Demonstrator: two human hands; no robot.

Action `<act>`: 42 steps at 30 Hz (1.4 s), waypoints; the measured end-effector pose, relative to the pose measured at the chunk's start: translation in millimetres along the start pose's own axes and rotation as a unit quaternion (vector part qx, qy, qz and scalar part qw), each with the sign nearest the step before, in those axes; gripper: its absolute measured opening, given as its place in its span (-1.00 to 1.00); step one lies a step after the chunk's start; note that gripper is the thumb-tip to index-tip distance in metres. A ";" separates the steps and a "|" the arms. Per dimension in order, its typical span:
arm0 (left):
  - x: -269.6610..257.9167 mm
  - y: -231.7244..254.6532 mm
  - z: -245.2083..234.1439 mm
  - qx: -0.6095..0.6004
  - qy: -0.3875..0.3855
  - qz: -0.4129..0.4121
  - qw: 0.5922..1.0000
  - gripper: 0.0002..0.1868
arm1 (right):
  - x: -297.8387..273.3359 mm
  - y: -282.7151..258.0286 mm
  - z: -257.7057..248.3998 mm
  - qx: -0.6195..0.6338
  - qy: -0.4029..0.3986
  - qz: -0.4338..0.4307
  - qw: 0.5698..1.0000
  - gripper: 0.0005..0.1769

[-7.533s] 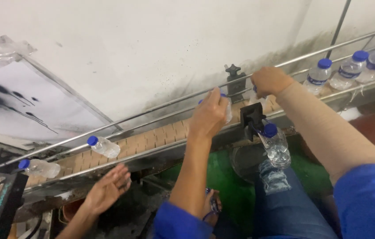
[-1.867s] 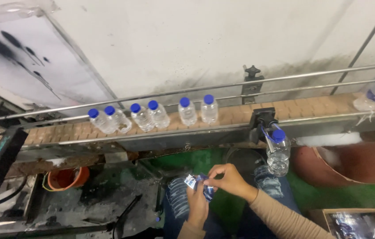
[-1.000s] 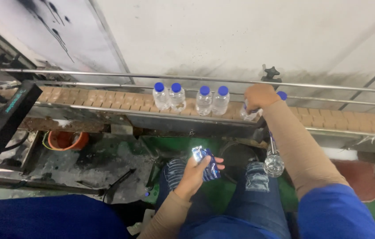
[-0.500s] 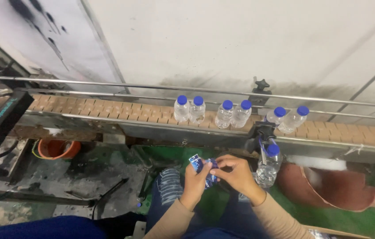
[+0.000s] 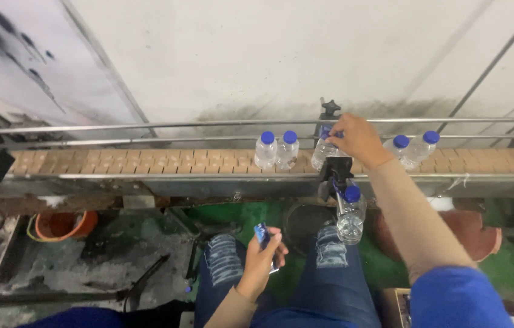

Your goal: Manually applying plastic labels to water bottles on a moving conveyor belt.

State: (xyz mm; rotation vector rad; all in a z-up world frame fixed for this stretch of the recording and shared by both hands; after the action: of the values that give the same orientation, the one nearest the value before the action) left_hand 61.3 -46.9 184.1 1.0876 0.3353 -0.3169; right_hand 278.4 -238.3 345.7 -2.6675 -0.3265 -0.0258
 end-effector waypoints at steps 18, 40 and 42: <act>1.5 -24.2 -33.5 0.030 0.067 -0.029 0.997 -0.89 | -0.5 96.0 19.7 -0.357 -0.314 0.066 0.877 -0.12; 0.3 -47.7 -20.3 -0.069 0.033 -0.184 0.980 -0.43 | -161.7 203.9 37.7 0.563 0.275 0.083 0.775 -0.90; -5.8 -49.3 -10.8 -0.062 0.019 -0.222 0.973 -0.27 | -187.0 229.7 63.8 0.723 0.287 -0.008 0.629 -0.90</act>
State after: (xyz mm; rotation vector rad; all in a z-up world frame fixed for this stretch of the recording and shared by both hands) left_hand 34.7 -57.9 142.3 0.8898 0.6267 -0.6654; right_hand 148.0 -452.4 175.6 -0.9218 -0.0513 -0.4162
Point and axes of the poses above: each hand's wrist, its own x-axis towards the middle knuckle, its own z-axis out of the palm, y = z × x, the point moved 9 cm from there along x, towards the middle knuckle, and after that the axes turned 4 degrees about -z, right-handed, at the moved point
